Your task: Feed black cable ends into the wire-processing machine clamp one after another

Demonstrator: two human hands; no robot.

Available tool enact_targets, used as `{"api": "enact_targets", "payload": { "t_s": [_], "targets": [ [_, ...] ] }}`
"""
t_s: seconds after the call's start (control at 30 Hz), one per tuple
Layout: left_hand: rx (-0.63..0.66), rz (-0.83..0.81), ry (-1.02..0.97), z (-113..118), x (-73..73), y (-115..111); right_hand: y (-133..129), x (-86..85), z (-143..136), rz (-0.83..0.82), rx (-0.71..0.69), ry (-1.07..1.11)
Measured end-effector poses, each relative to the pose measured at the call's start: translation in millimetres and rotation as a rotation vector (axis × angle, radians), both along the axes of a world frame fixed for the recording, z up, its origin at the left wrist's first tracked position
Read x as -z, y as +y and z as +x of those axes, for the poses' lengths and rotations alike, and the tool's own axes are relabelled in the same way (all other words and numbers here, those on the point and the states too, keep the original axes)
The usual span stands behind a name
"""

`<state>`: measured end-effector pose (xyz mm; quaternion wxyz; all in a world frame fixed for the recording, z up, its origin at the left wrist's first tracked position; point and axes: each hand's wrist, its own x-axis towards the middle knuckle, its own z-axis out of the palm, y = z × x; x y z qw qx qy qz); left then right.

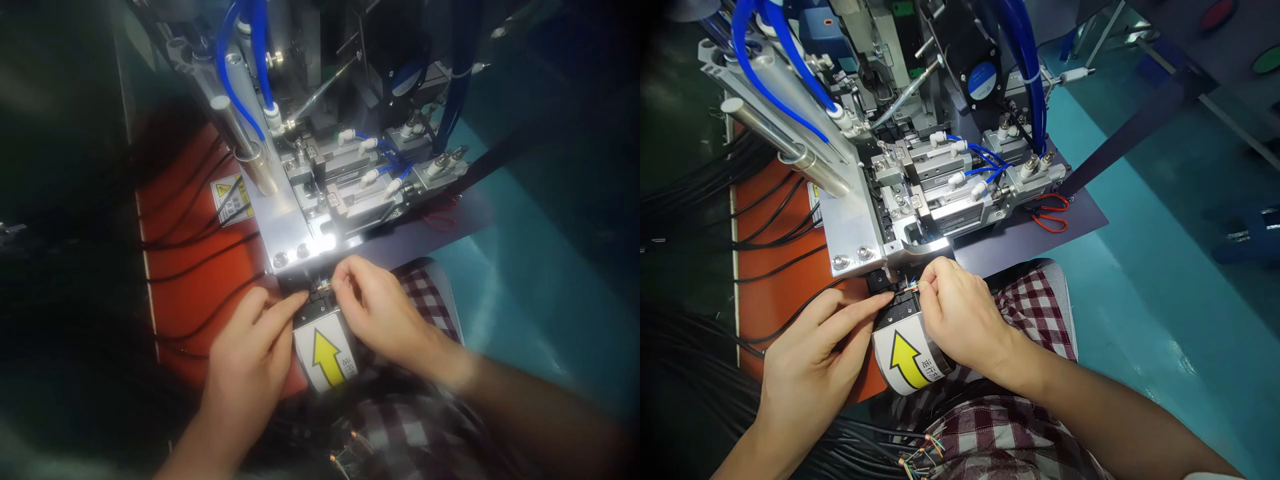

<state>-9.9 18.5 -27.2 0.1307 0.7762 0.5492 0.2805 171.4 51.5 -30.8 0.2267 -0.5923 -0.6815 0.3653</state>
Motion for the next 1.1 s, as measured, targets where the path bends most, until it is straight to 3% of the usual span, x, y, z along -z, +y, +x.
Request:
{"api": "enact_targets", "payload": {
  "t_s": [0.27, 0.43, 0.6, 0.77, 0.83, 0.93, 1.1],
  "targets": [
    [0.007, 0.000, 0.037, -1.7, 0.7, -1.0, 8.9, -3.0, 3.1, -0.205, 0.036, 0.166],
    [0.045, 0.030, 0.138, -4.3, 3.1, -1.8, 19.7, -8.1, 5.2, -0.560, 0.007, 0.290],
    [0.057, 0.071, 0.246, -4.8, 2.7, -1.5, 19.6, -9.0, 6.0, -0.344, 0.014, 0.181],
    [0.059, 0.051, 0.204, -5.3, 3.6, -1.2, 25.9, -12.1, 5.1, -0.643, 0.003, 0.303],
    [0.059, 0.032, 0.166, -5.4, 4.2, -1.3, 28.2, -12.7, 6.4, -0.691, 0.000, 0.352],
    [0.056, 0.032, 0.129, -5.1, 4.9, -1.4, 24.7, -9.6, 10.3, -0.633, 0.011, 0.382],
    [0.055, 0.038, 0.108, -5.9, 6.2, -2.3, 10.4, 1.1, 11.7, -0.309, 0.110, 0.425]
  ]
}}
